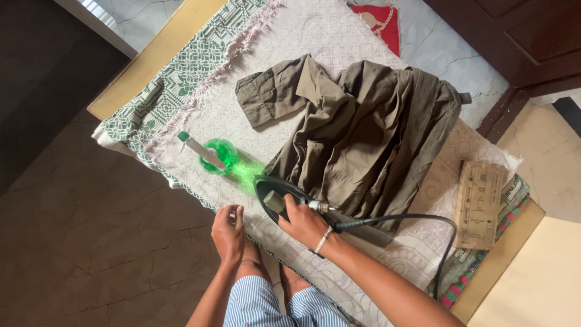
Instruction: The person irons a khaki shirt laid out on a table covered with a patterned cloth. They use a handheld iron to smooth the fabric, frequently spraying the shirt with water from a green spray bottle to assist in wrinkle removal. The person adjusts the shirt's position and folds the sleeves during the process.
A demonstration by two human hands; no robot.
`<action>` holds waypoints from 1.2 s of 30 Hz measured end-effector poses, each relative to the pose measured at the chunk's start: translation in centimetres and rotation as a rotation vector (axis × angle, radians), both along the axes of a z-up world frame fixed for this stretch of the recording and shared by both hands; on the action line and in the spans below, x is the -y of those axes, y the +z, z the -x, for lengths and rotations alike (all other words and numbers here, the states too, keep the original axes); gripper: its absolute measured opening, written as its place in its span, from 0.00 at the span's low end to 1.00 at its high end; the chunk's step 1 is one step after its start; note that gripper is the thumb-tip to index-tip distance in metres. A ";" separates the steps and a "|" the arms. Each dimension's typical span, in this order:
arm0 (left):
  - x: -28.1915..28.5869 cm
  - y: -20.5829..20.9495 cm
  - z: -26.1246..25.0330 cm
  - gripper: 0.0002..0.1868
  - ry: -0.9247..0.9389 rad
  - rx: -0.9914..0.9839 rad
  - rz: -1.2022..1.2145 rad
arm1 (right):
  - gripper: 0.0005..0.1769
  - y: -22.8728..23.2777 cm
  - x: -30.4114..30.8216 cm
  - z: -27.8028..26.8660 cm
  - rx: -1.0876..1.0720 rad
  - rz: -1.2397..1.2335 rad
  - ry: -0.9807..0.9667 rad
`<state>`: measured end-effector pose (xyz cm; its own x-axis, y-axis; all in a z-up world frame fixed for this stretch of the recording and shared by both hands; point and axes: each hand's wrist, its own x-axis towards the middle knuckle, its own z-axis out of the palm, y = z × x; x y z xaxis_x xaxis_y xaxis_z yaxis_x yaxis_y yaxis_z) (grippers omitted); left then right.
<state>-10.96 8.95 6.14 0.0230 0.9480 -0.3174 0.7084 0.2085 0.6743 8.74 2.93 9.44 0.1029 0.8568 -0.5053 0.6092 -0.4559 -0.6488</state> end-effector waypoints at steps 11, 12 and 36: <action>-1.1 -1.0 -3.8 0.13 -0.079 0.011 -0.050 | 0.23 0.8 4.5 -2.9 0.106 0.063 0.078; -1.4 -1.3 -4.5 0.15 -0.117 -0.005 -0.082 | 0.23 0.9 5.8 -3.6 0.118 0.064 0.071; -2.2 -3.3 -6.6 0.15 -0.099 -0.196 -0.023 | 0.27 -0.2 29.2 -18.9 0.240 0.212 -0.037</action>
<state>-4.34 11.18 2.84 0.0562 0.9512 -0.3035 0.8424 0.1180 0.5258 27.59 -26.27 9.23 0.2699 0.7286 -0.6294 0.7139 -0.5901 -0.3769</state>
